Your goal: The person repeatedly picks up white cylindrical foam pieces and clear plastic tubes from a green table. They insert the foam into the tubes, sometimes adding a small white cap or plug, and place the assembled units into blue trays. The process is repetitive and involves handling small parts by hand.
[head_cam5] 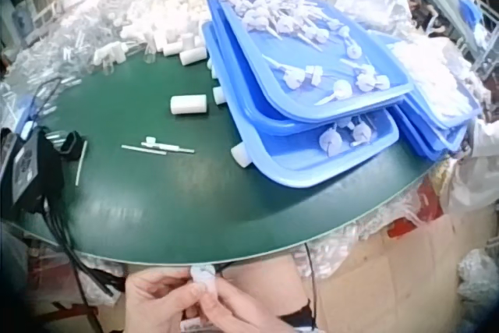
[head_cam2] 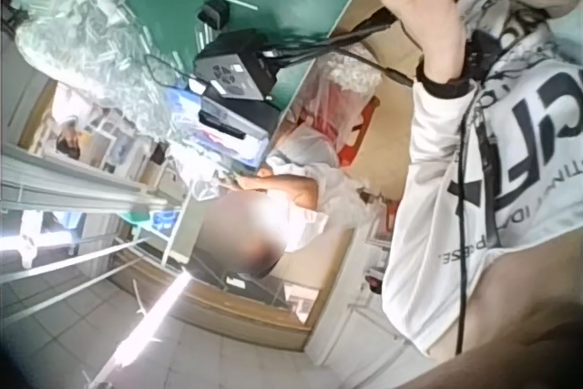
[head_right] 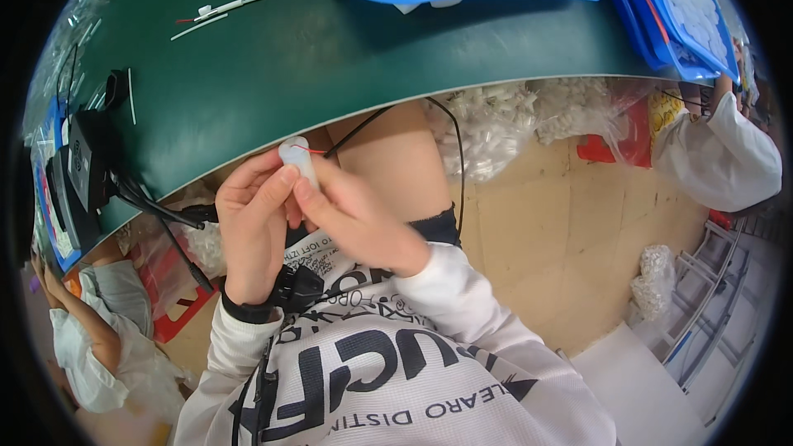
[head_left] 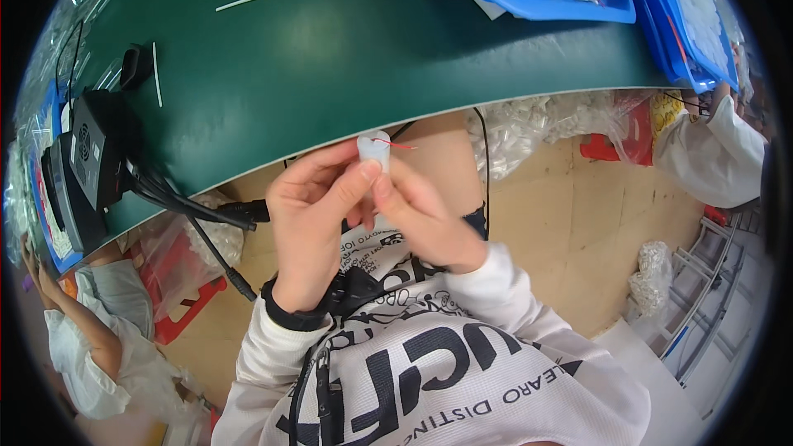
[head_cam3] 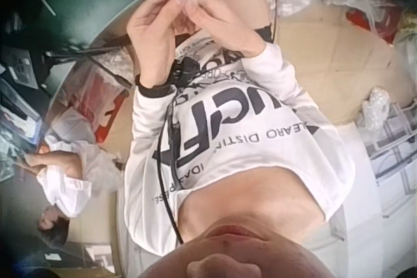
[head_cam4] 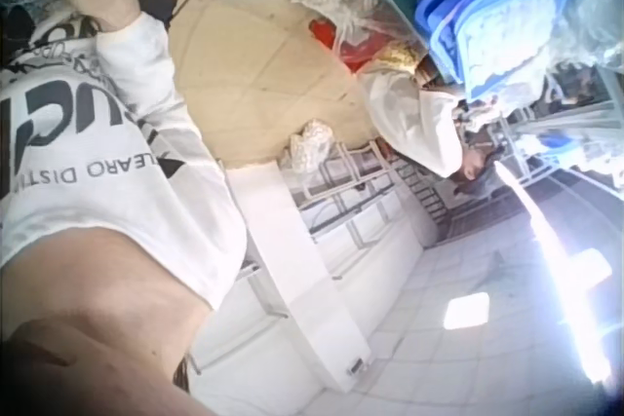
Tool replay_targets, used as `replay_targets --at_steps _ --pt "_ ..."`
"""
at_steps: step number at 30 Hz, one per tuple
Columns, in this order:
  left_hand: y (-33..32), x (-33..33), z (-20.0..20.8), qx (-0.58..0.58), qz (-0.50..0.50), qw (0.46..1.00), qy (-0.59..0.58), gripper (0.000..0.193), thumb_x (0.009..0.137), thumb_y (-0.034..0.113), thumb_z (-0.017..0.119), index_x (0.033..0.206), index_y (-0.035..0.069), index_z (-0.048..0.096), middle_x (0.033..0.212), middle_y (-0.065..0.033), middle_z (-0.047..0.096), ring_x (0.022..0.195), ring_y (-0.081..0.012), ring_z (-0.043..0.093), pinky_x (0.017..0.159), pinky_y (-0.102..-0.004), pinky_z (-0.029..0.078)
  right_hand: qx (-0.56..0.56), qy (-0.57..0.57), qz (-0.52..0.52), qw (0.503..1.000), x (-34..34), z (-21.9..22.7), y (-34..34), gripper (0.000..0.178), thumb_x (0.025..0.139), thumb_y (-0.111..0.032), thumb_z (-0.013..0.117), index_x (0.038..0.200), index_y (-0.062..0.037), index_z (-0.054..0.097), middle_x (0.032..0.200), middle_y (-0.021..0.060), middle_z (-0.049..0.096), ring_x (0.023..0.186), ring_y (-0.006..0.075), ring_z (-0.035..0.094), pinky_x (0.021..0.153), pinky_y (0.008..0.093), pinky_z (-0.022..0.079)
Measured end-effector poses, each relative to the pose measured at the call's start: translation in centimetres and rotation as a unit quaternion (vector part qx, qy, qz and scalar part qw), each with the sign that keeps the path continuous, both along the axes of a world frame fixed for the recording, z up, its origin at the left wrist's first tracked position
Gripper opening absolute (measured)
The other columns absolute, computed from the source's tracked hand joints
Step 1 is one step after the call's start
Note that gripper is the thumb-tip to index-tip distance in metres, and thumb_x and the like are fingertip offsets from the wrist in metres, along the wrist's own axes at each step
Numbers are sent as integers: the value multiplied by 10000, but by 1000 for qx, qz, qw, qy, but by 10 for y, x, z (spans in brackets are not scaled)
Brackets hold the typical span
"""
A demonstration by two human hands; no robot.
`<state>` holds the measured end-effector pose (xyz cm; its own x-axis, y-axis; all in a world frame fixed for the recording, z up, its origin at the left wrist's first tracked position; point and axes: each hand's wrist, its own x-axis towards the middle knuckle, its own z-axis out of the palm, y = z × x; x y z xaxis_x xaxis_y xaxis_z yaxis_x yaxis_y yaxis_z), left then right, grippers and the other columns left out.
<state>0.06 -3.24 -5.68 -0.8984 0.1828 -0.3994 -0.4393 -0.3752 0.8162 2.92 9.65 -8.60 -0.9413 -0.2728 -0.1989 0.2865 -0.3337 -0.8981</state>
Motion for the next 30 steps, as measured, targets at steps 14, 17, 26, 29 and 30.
replay_targets --at_steps 14,17,26,29,30 --pt "7 39 48 -241 -16 858 453 321 622 -74 749 925 -38 651 904 -176 639 764 -227 645 649 -269 528 263 379 -60 885 5 77 63 303 646 -99 748 943 -72 696 657 39 620 535 129 556 489 230 414" --pt "5 43 54 -262 -30 831 490 306 619 -50 765 906 -35 658 898 -177 640 752 -234 650 632 -269 532 254 334 -55 906 15 83 65 317 634 -86 754 946 -70 703 635 45 619 513 125 551 469 228 407" --pt "-6 39 67 -223 -123 841 477 298 609 -26 782 885 -38 668 897 -166 641 748 -213 652 613 -247 527 182 266 -23 946 28 91 68 277 684 -66 735 957 -50 697 663 78 652 580 134 632 521 213 482" --pt "-5 38 71 -236 -140 844 460 299 612 -30 780 890 -35 670 898 -156 642 744 -203 651 603 -241 522 175 233 9 957 28 95 72 268 691 -24 702 956 4 675 726 111 665 655 162 663 612 239 535" --pt "-4 38 72 -243 -142 845 455 301 613 -30 779 894 -33 671 896 -151 642 743 -200 650 599 -240 520 179 221 15 959 27 98 73 273 675 8 688 944 42 663 761 135 670 681 176 668 640 254 540"
